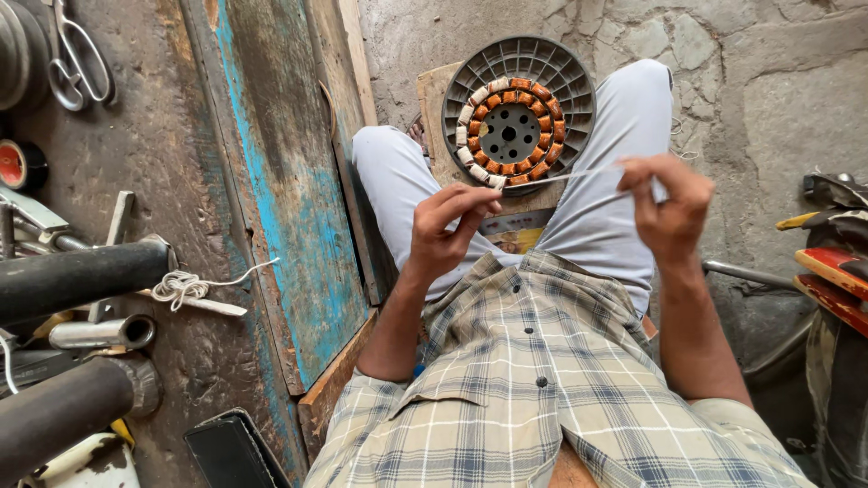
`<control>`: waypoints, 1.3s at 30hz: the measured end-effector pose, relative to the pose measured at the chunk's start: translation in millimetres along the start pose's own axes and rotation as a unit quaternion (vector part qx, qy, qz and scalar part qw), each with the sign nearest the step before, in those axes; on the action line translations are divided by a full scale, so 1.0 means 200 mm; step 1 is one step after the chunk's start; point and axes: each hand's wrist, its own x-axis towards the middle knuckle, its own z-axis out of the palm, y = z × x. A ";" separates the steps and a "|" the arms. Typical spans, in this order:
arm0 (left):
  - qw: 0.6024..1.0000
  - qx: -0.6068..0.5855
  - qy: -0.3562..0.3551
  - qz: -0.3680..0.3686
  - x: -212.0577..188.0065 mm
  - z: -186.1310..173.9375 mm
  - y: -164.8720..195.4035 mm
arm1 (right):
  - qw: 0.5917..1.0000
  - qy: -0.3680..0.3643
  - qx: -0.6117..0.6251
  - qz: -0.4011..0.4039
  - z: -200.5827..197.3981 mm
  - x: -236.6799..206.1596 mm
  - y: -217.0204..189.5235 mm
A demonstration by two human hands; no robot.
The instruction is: The person sits on the ground with a motor stator resting on their lap and ties white string around its copper windings. They loop, pull and tighten the string at successive points around the winding to bind the coils in place.
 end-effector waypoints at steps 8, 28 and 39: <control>0.974 -0.203 0.066 -0.070 -0.04 0.09 -0.08 | 0.973 -0.026 -0.072 -0.216 0.25 0.06 -0.20; 0.968 -0.218 0.083 -0.088 -0.03 0.11 -0.07 | 0.971 -0.057 -0.099 -0.208 0.32 0.11 -0.41; 0.991 0.026 0.060 0.114 0.11 0.02 0.00 | 0.989 -0.022 0.018 -0.144 0.37 0.12 -0.42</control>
